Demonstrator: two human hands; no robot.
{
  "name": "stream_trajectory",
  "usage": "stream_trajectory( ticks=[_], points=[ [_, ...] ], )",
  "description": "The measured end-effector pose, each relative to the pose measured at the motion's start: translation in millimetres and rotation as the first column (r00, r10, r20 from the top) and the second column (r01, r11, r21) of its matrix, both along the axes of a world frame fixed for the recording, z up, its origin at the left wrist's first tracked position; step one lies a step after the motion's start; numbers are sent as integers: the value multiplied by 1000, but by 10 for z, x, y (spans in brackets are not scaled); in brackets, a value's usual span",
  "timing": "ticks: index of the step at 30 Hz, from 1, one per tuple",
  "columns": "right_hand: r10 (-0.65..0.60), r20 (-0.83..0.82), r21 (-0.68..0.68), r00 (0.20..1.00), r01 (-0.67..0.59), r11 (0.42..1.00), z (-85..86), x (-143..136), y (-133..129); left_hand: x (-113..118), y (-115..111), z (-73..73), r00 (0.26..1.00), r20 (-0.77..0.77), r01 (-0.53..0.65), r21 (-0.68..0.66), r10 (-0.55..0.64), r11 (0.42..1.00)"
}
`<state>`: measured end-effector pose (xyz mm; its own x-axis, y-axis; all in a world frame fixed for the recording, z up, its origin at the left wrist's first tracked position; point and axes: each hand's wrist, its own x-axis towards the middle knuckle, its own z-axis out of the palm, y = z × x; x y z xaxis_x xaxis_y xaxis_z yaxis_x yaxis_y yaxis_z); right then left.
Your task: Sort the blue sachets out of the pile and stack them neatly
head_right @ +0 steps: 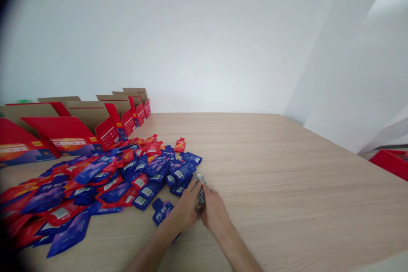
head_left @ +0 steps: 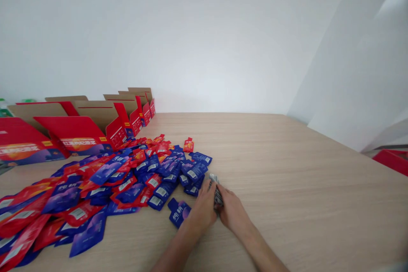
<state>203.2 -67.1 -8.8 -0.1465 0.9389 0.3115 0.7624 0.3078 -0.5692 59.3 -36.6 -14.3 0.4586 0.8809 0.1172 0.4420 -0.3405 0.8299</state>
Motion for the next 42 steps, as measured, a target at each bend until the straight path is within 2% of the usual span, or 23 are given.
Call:
stream_trajectory(
  ticks=[5,10,15,19,22,27,29,32,35,38,42],
  points=[
    [-62,-62,36,996,64,997,-30,409,-191,323,-41,149,996,-68,63,109,-55,992],
    [-151,-58,106,987,157,982,22,992,-406,940,-151,278,973,-198,157,198,-118,968],
    [-252,-49,133,966,256,957,146,1537,-658,1648,-237,241,933,-256,301,178,-251,937],
    [-358,-2,156,934,354,922,191,1951,-846,2161,-338,196,921,-242,354,188,-306,916],
    [-452,43,170,891,439,882,144,2260,-956,2495,-428,188,914,-225,381,198,-337,903],
    [-612,116,183,782,589,787,-52,2721,-1068,2936,-545,165,898,-253,413,206,-360,887],
    [-647,148,162,748,627,762,-99,2840,-1089,3060,-565,134,890,-281,421,208,-359,883],
    [-629,203,100,750,623,776,-110,2934,-1100,3171,-576,79,871,-338,434,191,-357,880],
    [-613,260,47,746,625,779,-107,2969,-1100,3186,-582,50,861,-364,442,186,-356,878],
    [-648,350,70,677,670,739,-113,2952,-1095,3106,-592,70,861,-363,443,194,-355,875],
    [-731,441,216,521,729,649,-54,2742,-1043,2841,-588,159,865,-378,427,208,-330,880]
  ],
)
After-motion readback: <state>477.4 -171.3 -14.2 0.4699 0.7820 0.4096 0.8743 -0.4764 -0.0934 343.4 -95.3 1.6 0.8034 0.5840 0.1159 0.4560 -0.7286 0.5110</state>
